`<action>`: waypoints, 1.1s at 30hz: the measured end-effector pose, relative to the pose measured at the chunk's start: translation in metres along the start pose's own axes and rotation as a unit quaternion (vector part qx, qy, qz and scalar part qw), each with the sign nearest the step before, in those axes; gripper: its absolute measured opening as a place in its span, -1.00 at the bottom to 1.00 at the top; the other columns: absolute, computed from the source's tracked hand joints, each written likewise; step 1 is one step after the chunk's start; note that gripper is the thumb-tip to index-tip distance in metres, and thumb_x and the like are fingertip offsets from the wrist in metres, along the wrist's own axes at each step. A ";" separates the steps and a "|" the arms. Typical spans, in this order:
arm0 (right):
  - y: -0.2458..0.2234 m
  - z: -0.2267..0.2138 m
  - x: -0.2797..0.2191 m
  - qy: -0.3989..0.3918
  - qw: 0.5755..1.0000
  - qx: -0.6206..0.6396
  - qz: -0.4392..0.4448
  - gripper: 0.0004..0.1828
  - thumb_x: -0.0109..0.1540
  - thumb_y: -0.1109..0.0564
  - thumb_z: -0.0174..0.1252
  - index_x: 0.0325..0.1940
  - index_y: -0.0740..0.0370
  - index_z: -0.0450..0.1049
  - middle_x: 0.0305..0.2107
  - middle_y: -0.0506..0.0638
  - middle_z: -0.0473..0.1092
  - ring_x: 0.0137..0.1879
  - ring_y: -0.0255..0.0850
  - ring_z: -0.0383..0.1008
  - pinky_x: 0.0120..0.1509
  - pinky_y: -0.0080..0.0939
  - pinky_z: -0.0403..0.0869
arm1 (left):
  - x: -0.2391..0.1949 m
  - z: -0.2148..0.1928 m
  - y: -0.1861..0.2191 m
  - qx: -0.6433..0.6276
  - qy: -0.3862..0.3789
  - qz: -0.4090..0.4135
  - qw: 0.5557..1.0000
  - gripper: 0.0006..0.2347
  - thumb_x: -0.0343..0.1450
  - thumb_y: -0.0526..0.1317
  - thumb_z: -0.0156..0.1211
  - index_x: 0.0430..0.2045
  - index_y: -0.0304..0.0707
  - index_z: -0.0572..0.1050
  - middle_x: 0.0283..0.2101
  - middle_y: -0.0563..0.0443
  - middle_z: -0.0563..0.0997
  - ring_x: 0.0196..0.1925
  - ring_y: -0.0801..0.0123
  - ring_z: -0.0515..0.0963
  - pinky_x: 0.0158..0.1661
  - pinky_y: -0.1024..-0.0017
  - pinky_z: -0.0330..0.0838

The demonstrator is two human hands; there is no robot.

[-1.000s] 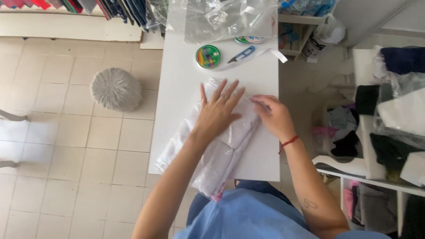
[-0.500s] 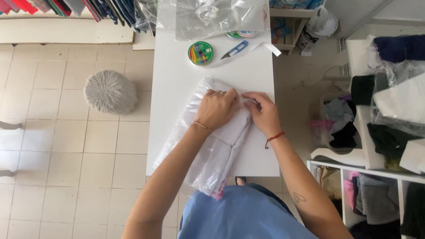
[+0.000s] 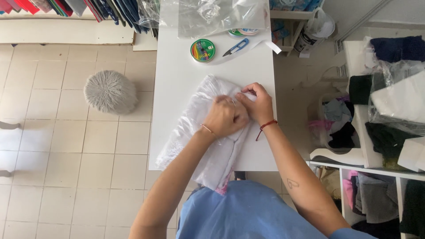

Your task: Folding a hooded towel and tying a decorative pink ribbon around it

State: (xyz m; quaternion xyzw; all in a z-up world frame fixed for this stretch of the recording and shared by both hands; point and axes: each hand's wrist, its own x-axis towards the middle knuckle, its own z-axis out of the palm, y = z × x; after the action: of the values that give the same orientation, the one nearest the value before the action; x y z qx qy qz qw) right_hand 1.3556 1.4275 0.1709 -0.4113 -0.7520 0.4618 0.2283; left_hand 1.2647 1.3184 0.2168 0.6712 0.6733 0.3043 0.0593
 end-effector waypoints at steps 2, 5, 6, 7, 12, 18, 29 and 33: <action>0.004 0.000 0.005 0.001 1.000 -0.005 -0.012 -0.74 -0.01 -0.08 0.24 -0.36 0.02 0.40 -0.43 -0.09 0.35 -0.18 -0.20 0.37 -0.03 -0.22 0.34 | -0.011 -0.003 0.004 -0.039 -0.022 0.000 0.999 -0.78 0.09 -0.06 0.10 -0.90 -0.10 0.28 -0.80 -0.01 0.35 -0.66 0.14 0.44 -0.51 0.30 0.30; 0.005 0.000 0.004 0.000 0.999 -0.002 -0.038 -0.76 0.00 -0.04 0.24 -0.35 0.05 0.40 -0.42 -0.06 0.36 -0.18 -0.18 0.37 -0.03 -0.21 0.34 | -0.029 -0.022 -0.009 -0.010 -0.082 -0.036 0.996 -0.79 0.08 -0.03 0.16 -0.76 -0.06 0.30 -0.71 0.05 0.41 -0.60 0.18 0.48 -0.51 0.29 0.35; 0.004 -0.001 0.006 -0.003 0.998 0.003 -0.059 -0.76 0.00 0.01 0.24 -0.35 0.10 0.39 -0.41 -0.01 0.37 -0.17 -0.14 0.37 -0.03 -0.19 0.34 | -0.032 -0.031 -0.018 0.060 -0.112 -0.071 0.989 -0.76 0.07 -0.01 0.22 -0.58 -0.01 0.35 -0.59 0.10 0.48 -0.51 0.21 0.52 -0.46 0.27 0.39; 0.008 0.000 0.009 -0.005 0.998 0.003 -0.062 -0.76 0.00 0.01 0.24 -0.35 0.10 0.39 -0.41 -0.01 0.37 -0.17 -0.14 0.37 -0.03 -0.19 0.34 | -0.032 -0.041 -0.018 0.062 -0.110 -0.074 0.989 -0.76 0.07 -0.01 0.22 -0.58 -0.01 0.35 -0.59 0.10 0.48 -0.51 0.21 0.52 -0.46 0.27 0.39; 0.025 0.009 0.030 -0.017 0.981 -0.036 -0.189 -0.81 0.04 0.04 0.22 -0.33 0.07 0.41 -0.41 -0.04 0.36 -0.20 -0.15 0.37 -0.10 -0.25 0.35 | -0.037 -0.062 0.008 0.205 -0.097 0.110 0.968 -0.72 0.21 -0.18 0.08 -0.22 0.19 0.34 0.06 0.18 0.29 0.18 0.37 0.13 0.12 -0.11 -0.23; -0.040 -0.010 -0.007 0.034 0.920 -0.258 -0.294 -0.82 0.08 0.14 0.13 -0.27 0.25 0.43 -0.20 0.18 0.32 -0.07 0.09 0.31 0.00 -0.01 0.30 | -0.075 -0.045 0.006 0.229 -0.205 0.031 0.951 -0.81 0.19 -0.20 -0.05 -0.39 -0.06 0.45 -0.26 0.07 0.51 -0.16 0.31 0.46 0.16 -0.04 -0.16; -0.056 0.024 -0.091 -0.115 0.928 -0.290 -0.203 -0.29 0.14 -0.36 -0.28 0.26 0.00 -0.02 0.22 0.12 -0.14 0.33 0.13 -0.35 0.23 0.35 -0.23 | -0.112 -0.059 0.042 0.115 -0.142 0.059 0.981 -0.82 0.19 -0.04 0.02 -0.69 -0.11 0.40 -0.59 0.06 0.48 -0.32 0.32 0.43 0.13 -0.13 -0.16; -0.039 0.027 -0.071 -0.066 0.917 -0.290 -0.267 -0.34 0.13 -0.34 -0.23 0.21 0.00 0.09 0.18 0.11 -0.04 0.32 0.11 -0.24 0.21 0.33 -0.15 | -0.120 -0.081 0.046 0.083 -0.113 0.034 0.990 -0.70 0.21 0.05 -0.03 -0.89 -0.06 0.43 -0.79 0.03 0.46 -0.54 0.32 0.45 0.07 0.00 0.04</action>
State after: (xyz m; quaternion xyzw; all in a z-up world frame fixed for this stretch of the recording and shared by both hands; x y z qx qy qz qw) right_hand 1.3596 1.3452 0.1955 -0.2118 -0.9482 0.1714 0.1631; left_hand 1.2755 1.1749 0.2654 0.7261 0.6623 0.1715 0.0688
